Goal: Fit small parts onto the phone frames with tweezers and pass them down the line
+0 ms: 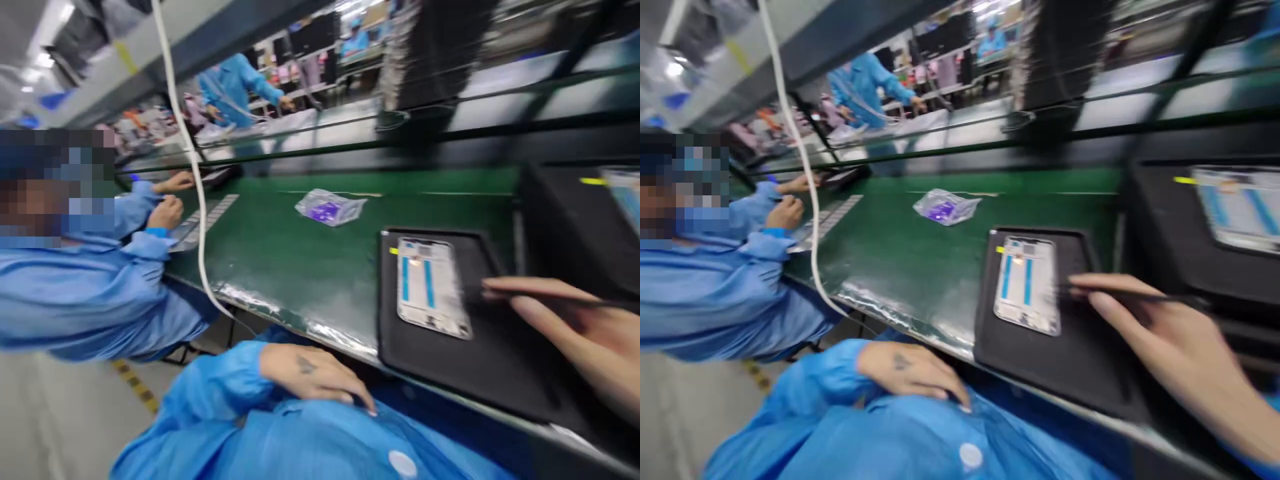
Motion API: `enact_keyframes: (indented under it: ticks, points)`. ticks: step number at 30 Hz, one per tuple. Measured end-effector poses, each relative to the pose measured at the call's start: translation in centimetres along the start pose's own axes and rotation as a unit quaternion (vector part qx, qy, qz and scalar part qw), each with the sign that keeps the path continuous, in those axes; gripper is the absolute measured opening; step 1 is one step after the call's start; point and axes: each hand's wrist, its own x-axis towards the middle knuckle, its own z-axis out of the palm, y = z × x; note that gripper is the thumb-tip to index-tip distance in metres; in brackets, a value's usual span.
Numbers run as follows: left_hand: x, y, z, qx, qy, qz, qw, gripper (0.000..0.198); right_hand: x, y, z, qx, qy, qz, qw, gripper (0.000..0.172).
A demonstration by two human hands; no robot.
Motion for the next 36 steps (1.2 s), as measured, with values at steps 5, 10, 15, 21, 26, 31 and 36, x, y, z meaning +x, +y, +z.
enact_keyframes:
  ticks: [5,10,15,21,26,31,36]
  points:
    - [4.0,-4.0,-3.8,0.088,0.122,0.034,0.988,0.025,0.3,-1.3,0.7,0.16,0.058,0.105,0.98,0.035]
    - [12.4,-10.5,-10.6,0.278,0.202,-0.065,0.937,0.022,1.6,-1.7,2.2,0.169,0.032,0.094,0.981,0.033]
    - [17.0,-14.3,-11.4,0.227,0.188,0.009,0.955,0.011,1.3,-1.0,1.7,0.166,0.04,0.115,0.979,0.033]
    - [15.0,-14.3,-6.8,0.122,0.131,0.073,0.981,0.016,0.8,-0.9,1.7,0.189,0.081,0.157,0.966,0.036]
    - [15.0,-14.0,-4.3,0.08,0.151,0.021,0.985,0.017,0.9,-1.5,1.9,0.201,0.089,0.183,0.958,0.038]
    - [15.0,-13.1,-3.5,0.109,0.167,0.005,0.98,0.003,1.3,-2.0,1.6,0.17,0.067,0.192,0.964,0.036]
    - [15.7,-13.4,-5.4,0.198,0.187,-0.011,0.962,0.016,1.5,-2.5,1.2,0.064,0.004,0.169,0.984,0.034]
